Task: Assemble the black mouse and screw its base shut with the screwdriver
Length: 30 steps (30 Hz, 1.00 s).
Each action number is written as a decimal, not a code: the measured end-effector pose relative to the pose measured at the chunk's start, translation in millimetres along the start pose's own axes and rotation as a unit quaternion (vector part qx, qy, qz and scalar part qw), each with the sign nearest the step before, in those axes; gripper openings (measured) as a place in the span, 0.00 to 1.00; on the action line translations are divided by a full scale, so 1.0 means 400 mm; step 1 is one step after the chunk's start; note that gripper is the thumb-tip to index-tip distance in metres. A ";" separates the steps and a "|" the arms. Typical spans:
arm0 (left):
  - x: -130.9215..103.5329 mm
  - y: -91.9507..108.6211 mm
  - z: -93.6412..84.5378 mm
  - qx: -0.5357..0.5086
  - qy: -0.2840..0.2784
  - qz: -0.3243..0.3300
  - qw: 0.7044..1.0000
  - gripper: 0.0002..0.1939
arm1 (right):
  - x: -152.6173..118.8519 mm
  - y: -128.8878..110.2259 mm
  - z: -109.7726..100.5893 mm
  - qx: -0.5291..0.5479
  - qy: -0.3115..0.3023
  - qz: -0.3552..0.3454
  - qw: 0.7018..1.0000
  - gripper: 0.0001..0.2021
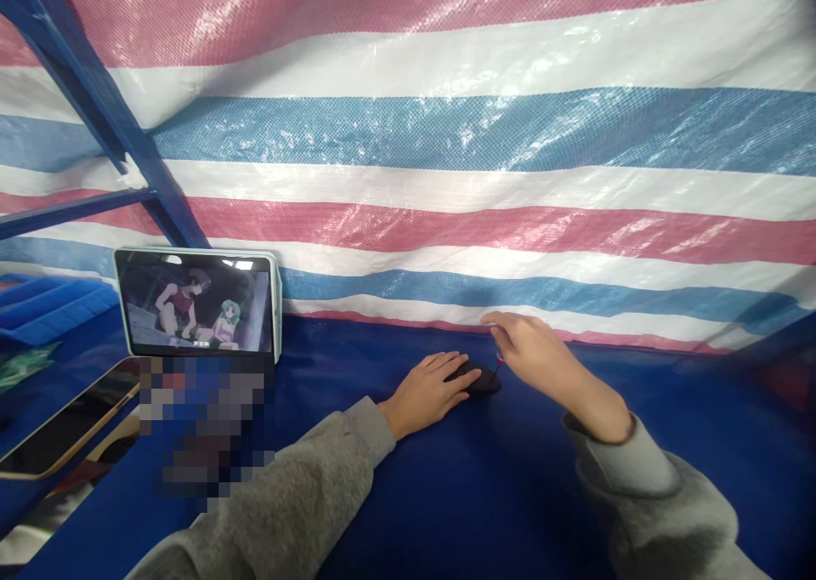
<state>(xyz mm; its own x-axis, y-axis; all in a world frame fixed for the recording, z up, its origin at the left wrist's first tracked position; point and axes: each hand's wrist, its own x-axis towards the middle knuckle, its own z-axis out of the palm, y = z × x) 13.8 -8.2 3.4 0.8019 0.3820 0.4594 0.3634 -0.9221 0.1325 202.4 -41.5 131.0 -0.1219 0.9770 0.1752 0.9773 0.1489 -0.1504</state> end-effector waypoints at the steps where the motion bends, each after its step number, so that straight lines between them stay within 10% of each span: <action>1: -0.001 0.000 -0.002 -0.003 -0.001 0.001 1.000 0.20 | -0.003 0.004 -0.001 0.003 0.010 -0.012 1.000 0.19; 30: -0.006 -0.007 -0.003 -0.042 -0.016 0.030 0.999 0.23 | -0.023 0.019 0.004 -0.032 0.054 -0.023 0.998 0.20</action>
<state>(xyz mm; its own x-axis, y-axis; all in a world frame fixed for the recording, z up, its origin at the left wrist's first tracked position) 10.3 -6.5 2.9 0.8366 0.3262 0.4401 0.2738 -0.9448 0.1799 210.9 -49.2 126.8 -0.1519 0.9466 0.2844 0.9804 0.1809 -0.0786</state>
